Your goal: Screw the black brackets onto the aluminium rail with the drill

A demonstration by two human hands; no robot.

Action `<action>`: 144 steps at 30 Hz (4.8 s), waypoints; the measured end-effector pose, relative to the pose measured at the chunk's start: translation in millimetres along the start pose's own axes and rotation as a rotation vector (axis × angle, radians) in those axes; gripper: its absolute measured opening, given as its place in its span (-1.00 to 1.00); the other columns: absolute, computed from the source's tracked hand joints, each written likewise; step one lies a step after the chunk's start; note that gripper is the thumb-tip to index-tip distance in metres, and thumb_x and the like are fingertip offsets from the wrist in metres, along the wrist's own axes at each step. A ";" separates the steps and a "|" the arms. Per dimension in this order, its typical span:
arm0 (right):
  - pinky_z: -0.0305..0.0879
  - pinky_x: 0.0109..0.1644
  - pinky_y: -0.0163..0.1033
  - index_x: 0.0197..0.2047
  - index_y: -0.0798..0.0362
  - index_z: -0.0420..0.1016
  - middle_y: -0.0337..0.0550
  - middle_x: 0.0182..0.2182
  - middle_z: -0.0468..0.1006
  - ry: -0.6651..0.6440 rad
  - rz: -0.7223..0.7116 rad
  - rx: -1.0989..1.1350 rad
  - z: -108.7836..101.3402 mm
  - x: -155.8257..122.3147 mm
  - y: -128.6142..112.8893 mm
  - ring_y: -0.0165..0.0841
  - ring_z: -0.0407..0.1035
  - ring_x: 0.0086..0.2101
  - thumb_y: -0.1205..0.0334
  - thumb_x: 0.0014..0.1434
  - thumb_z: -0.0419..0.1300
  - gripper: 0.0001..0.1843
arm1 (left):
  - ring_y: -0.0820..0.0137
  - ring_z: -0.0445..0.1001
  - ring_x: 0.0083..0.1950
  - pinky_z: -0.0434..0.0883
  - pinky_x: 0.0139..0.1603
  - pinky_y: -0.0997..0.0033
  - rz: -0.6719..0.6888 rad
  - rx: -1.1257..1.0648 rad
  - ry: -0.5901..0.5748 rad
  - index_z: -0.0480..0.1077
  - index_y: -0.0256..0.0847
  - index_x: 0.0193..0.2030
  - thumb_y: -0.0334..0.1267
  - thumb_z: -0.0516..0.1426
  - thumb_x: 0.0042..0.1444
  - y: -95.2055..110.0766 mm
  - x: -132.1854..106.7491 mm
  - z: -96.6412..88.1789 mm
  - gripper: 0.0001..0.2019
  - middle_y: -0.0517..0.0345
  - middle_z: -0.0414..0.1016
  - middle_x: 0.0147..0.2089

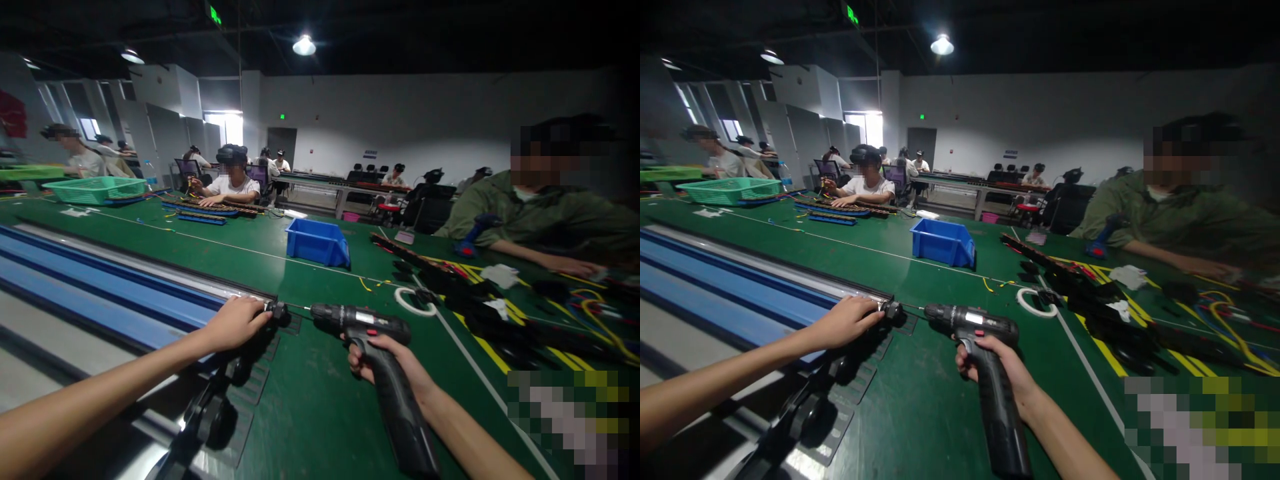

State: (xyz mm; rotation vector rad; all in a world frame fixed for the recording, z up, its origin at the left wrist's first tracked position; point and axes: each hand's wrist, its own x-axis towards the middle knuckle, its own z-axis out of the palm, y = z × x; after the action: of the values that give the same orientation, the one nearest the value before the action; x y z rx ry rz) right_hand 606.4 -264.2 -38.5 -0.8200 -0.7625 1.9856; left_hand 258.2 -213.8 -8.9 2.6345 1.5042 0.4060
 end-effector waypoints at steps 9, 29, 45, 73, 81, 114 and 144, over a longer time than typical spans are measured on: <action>0.29 -0.40 -0.39 -0.28 0.26 0.49 0.01 -0.40 0.46 -0.021 0.061 -0.020 -1.8 -0.4 -2.3 -0.36 0.38 -0.35 0.11 0.24 0.13 -0.67 | 0.22 0.48 -0.15 0.25 -0.15 0.32 0.000 -0.046 0.007 0.46 -0.19 -0.24 -0.01 -0.11 0.35 0.7 2.4 0.7 -0.58 -0.01 0.55 -0.22; 0.37 -0.28 -0.27 -0.22 0.22 0.49 -0.01 -0.37 0.50 0.027 0.031 -0.015 1.0 -2.2 -1.3 -0.32 0.42 -0.32 0.14 0.21 0.19 -0.74 | 0.24 0.45 -0.22 0.23 -0.18 0.32 0.003 -0.054 0.001 0.40 -0.20 -0.31 -0.03 -0.11 0.35 1.5 3.1 2.9 -0.61 0.03 0.52 -0.29; 0.35 -0.33 -0.35 -0.27 0.23 0.49 -0.04 -0.41 0.48 0.046 0.045 0.016 8.9 -3.5 -2.4 -0.34 0.41 -0.34 0.17 0.17 0.20 -0.75 | 0.23 0.46 -0.20 0.24 -0.17 0.32 0.005 -0.081 0.006 0.43 -0.20 -0.27 -0.04 -0.09 0.34 3.1 3.6 0.9 -0.62 0.01 0.54 -0.24; 0.32 -0.41 -0.43 -0.32 0.24 0.47 -0.03 -0.41 0.46 0.060 0.085 0.007 11.7 -4.6 -3.8 -0.38 0.40 -0.36 0.16 0.18 0.20 -0.75 | 0.31 0.43 -0.33 0.21 -0.28 0.40 0.008 -0.171 0.018 0.41 -0.20 -0.37 -0.05 -0.07 0.33 4.7 3.2 -2.5 -0.62 0.09 0.49 -0.38; 0.31 -0.42 -0.45 -0.32 0.27 0.47 -0.01 -0.41 0.45 0.009 0.105 -0.017 5.1 -2.1 -3.0 -0.39 0.40 -0.37 0.10 0.17 0.21 -0.68 | 0.30 0.45 -0.28 0.23 -0.24 0.40 0.017 -0.200 0.026 0.47 -0.22 -0.29 -0.08 -0.05 0.32 3.6 2.9 -2.3 -0.64 0.07 0.52 -0.33; 0.38 -0.29 -0.36 -0.21 0.28 0.48 0.05 -0.32 0.51 -0.012 0.089 -0.047 -2.9 2.6 -1.2 -0.36 0.45 -0.33 0.13 0.26 0.13 -0.68 | 0.31 0.41 -0.31 0.20 -0.26 0.39 0.035 -0.183 0.016 0.45 -0.22 -0.29 -0.05 -0.06 0.33 2.0 4.7 1.2 -0.63 0.10 0.47 -0.37; 0.45 -0.09 -0.20 0.08 0.27 0.39 0.03 -0.26 0.55 0.050 -0.103 0.186 -15.1 -12.0 -8.3 -0.27 0.47 -0.22 0.25 0.17 0.11 -0.57 | 0.28 0.43 -0.31 0.20 -0.26 0.37 0.021 -0.152 0.060 0.39 -0.21 -0.39 0.00 -0.07 0.31 5.3 1.0 0.5 -0.59 0.06 0.48 -0.37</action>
State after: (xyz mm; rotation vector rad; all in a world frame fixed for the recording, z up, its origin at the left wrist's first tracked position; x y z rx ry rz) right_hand 627.1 -267.5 -38.2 -0.7038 -0.5698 1.9039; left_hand 263.2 -215.7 -8.1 2.5443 1.4021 0.5822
